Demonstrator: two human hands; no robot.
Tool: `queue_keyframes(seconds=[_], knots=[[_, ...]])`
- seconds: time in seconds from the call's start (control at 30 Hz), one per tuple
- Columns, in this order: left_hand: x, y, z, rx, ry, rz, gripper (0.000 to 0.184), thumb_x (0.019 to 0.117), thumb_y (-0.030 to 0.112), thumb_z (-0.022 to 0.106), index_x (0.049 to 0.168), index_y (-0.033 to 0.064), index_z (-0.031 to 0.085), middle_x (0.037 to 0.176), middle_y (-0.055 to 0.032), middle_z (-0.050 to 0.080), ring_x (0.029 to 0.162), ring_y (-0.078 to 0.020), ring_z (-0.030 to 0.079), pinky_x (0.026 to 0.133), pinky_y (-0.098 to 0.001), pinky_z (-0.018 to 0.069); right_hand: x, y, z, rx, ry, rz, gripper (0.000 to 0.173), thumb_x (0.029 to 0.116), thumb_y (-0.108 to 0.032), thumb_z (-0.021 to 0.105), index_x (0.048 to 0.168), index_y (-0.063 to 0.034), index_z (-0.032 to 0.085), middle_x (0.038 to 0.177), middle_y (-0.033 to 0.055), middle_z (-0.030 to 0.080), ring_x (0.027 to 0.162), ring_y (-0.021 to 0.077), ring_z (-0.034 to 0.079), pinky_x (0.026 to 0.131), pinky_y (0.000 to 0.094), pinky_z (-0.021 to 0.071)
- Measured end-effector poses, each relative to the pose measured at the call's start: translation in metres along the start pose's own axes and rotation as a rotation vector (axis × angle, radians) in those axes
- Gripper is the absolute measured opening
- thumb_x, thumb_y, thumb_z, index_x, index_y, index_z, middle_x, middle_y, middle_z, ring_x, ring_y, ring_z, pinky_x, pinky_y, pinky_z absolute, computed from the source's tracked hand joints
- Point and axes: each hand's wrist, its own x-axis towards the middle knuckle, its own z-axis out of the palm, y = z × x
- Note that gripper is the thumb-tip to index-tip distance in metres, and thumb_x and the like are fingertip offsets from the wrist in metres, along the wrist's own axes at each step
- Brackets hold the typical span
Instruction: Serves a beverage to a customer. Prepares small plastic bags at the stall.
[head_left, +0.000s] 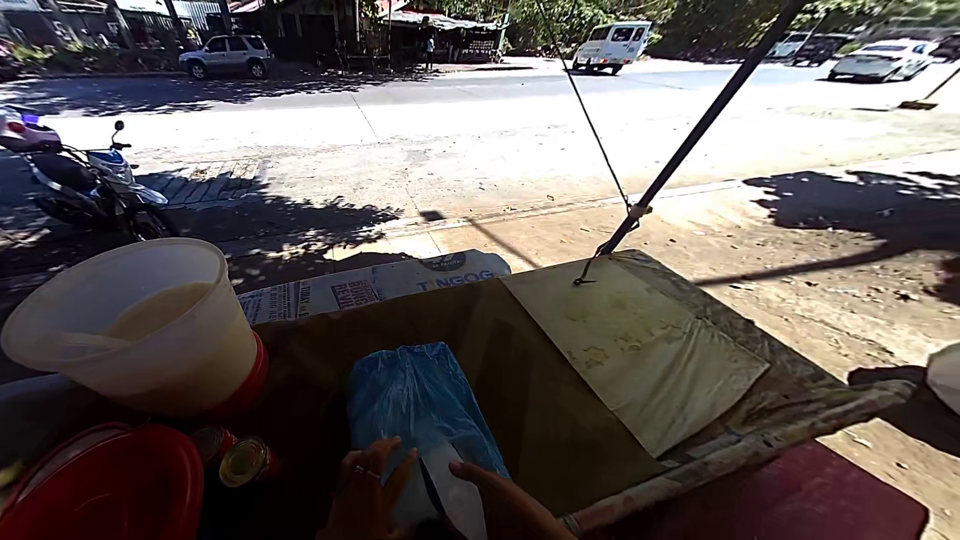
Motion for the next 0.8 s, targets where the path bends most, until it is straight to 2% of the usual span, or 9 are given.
queue_keyframes(seconds=[0.03,0.1,0.23,0.3,0.37,0.43,0.5,0.6,0.8], knots=[[0.004,0.005,0.002,-0.032,0.017,0.088,0.08,0.0766,0.047,0.083,0.147,0.0208,0.056,0.148,-0.0134,0.056,0.138,-0.0358,0.05,0.111,-0.0623,0.0353,-0.01,-0.003,-0.002,-0.008,-0.015,0.028,0.045,0.1048,-0.045,0.053,0.126,-0.0056,0.059,0.1,0.011,0.072,0.087,0.0219,0.072,0.077,0.0393,0.0618],[0.018,0.025,0.003,-0.206,-0.058,0.176,0.083,0.0777,0.043,0.084,0.15,0.0163,0.053,0.152,-0.0076,0.054,0.145,-0.0298,0.045,0.117,-0.0637,0.0267,-0.029,-0.008,-0.005,-0.12,-0.013,0.058,0.048,0.1066,-0.052,0.043,0.119,-0.0088,0.061,0.092,0.0065,0.071,0.078,0.0164,0.07,0.069,0.0339,0.0599],[0.046,0.041,0.022,-0.437,-0.085,0.13,0.075,0.083,0.04,0.082,0.147,0.0114,0.056,0.14,-0.0053,0.065,0.132,-0.0216,0.059,0.119,-0.0615,0.0281,-0.059,-0.027,-0.014,-0.552,0.096,-0.151,0.057,0.1112,-0.049,0.03,0.11,-0.0044,0.066,0.078,0.0053,0.068,0.065,0.0156,0.068,0.061,0.0338,0.0583],[0.061,0.042,0.032,-0.441,-0.011,0.097,0.065,0.0786,0.041,0.085,0.136,0.0159,0.067,0.132,-0.0022,0.07,0.126,-0.0201,0.063,0.117,-0.0638,0.0295,-0.073,-0.035,-0.014,-0.909,0.275,-0.503,0.047,0.1103,-0.041,0.041,0.11,-0.0065,0.073,0.081,0.0047,0.069,0.069,0.015,0.067,0.067,0.0354,0.0569],[0.076,0.045,0.037,-0.443,0.05,0.068,0.055,0.0774,0.04,0.084,0.126,0.0159,0.072,0.127,-0.0024,0.071,0.123,-0.0207,0.065,0.116,-0.0665,0.0291,-0.078,-0.035,-0.003,-1.212,0.435,-0.884,0.034,0.1012,-0.038,0.061,0.119,-0.013,0.076,0.102,0.0109,0.07,0.082,0.0236,0.068,0.074,0.0438,0.0579],[0.089,0.05,0.042,-0.43,0.14,0.08,0.045,0.078,0.032,0.079,0.117,0.0112,0.075,0.122,-0.0057,0.073,0.118,-0.025,0.067,0.111,-0.0703,0.0309,-0.075,-0.037,0.009,-1.398,0.455,-1.075,0.033,0.0943,-0.028,0.07,0.123,-0.0137,0.075,0.114,0.0157,0.068,0.096,0.0296,0.07,0.078,0.0458,0.0604],[0.095,0.056,0.04,-0.39,0.164,0.07,0.04,0.0786,0.023,0.077,0.116,0.0097,0.076,0.12,-0.006,0.074,0.115,-0.0255,0.069,0.11,-0.0704,0.0312,-0.068,-0.04,0.017,-1.505,0.442,-1.133,0.023,0.0916,-0.014,0.071,0.112,-0.0068,0.077,0.108,0.0176,0.07,0.099,0.0331,0.071,0.08,0.045,0.0608],[0.094,0.063,0.037,-0.345,0.18,0.024,0.04,0.0786,0.027,0.077,0.115,0.01,0.076,0.116,-0.0051,0.075,0.112,-0.0241,0.07,0.109,-0.0682,0.0327,-0.063,-0.046,0.02,-1.584,0.411,-1.186,0.01,0.0897,-0.003,0.068,0.095,-0.0017,0.077,0.097,0.0155,0.071,0.096,0.0312,0.071,0.08,0.0409,0.0611],[0.096,0.068,0.03,-0.681,0.057,-0.112,0.045,0.08,0.014,0.073,0.119,-0.006,0.061,0.103,-0.0161,0.071,0.102,-0.0287,0.068,0.095,-0.0521,0.0507,-0.071,-0.055,0.03,-1.563,0.247,-1.105,0.009,0.0909,0.002,0.063,0.093,0.0027,0.072,0.096,0.0176,0.07,0.094,0.0318,0.071,0.084,0.0423,0.0592]])
